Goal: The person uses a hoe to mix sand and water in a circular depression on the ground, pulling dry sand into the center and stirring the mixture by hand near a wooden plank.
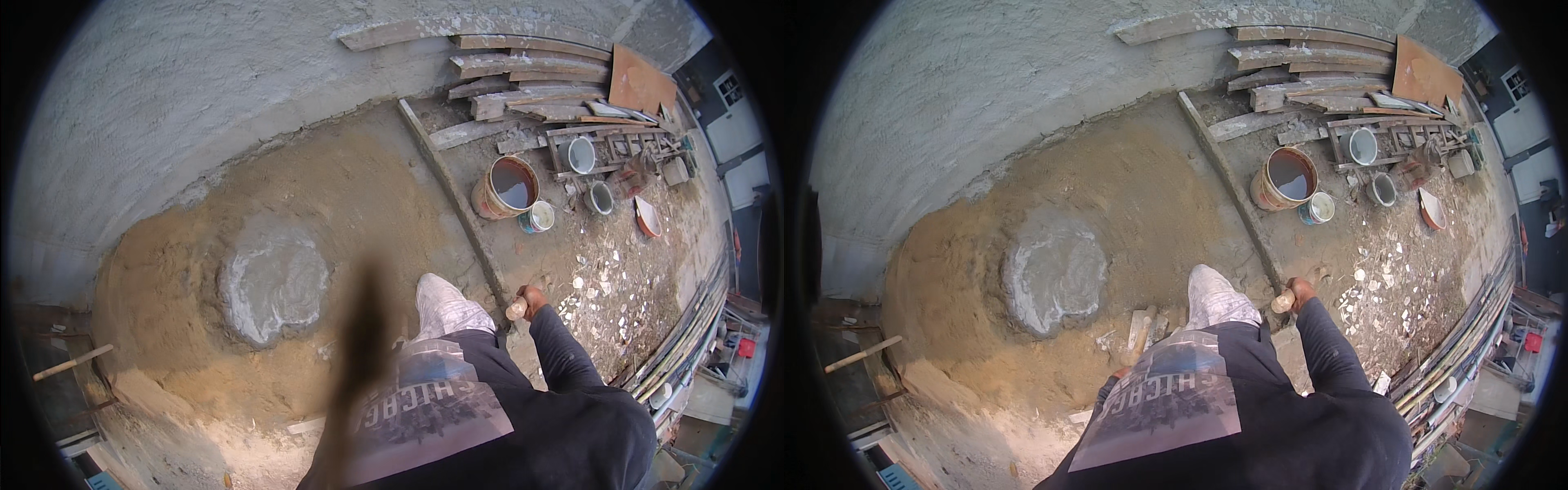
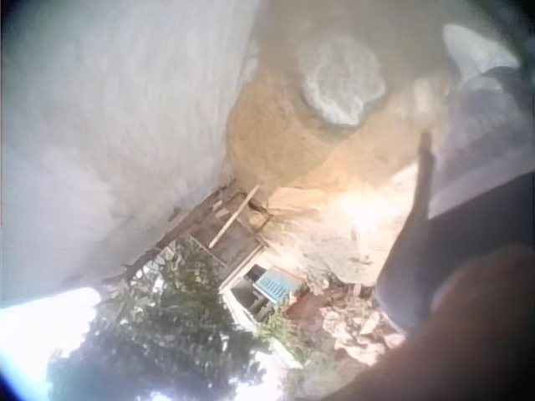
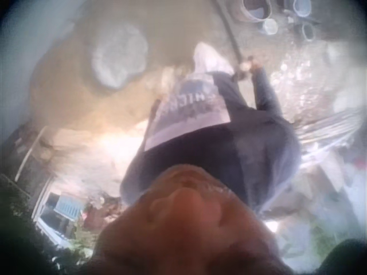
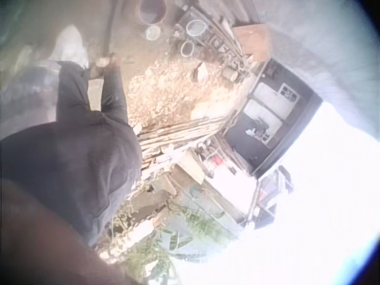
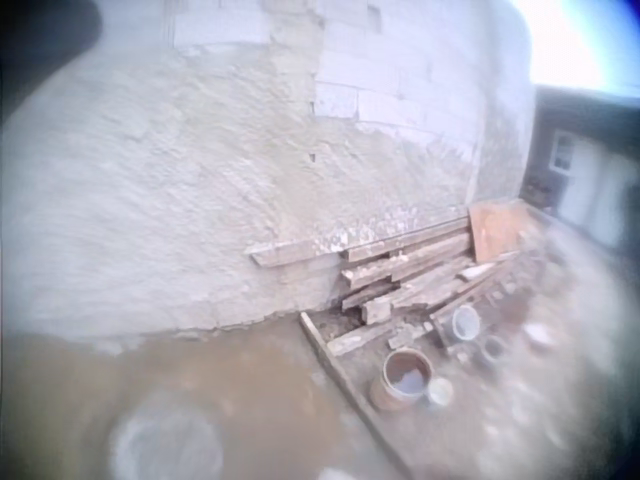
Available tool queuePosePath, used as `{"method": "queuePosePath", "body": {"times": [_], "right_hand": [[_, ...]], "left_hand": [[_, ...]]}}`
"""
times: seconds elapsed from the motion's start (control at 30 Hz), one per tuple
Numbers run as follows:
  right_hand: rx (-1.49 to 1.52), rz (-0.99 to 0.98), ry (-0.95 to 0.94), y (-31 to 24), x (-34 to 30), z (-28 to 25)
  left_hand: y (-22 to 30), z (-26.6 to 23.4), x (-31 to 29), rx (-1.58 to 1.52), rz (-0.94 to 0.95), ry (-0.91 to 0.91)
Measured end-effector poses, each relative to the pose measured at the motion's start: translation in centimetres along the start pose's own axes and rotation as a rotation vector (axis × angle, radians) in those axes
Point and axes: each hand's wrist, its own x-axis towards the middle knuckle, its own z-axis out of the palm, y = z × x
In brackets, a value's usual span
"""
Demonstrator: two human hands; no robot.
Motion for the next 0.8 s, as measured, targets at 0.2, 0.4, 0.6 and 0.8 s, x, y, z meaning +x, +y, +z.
{"method": "queuePosePath", "body": {"times": [0.2, 0.4, 0.6, 0.8], "right_hand": [[-0.157, 0.112, 0.043, -4.1, 1.3, -7.5], [-0.392, 0.153, -0.19, -12.5, 5.9, -10.3], [-0.473, 0.15, -0.527, -23.0, 4.8, -3.3], [-0.225, 0.154, -0.712, -32.9, 8.0, 4.1]], "left_hand": [[3.6, 3.3, 2.1, 0.038, -0.048, 0.022], [11.0, 8.6, 5.7, 0.121, -0.109, 0.071], [18.0, 13.8, 5.2, 0.217, -0.133, 0.156], [23.4, 17.0, 4.0, 0.286, -0.132, 0.208]]}}
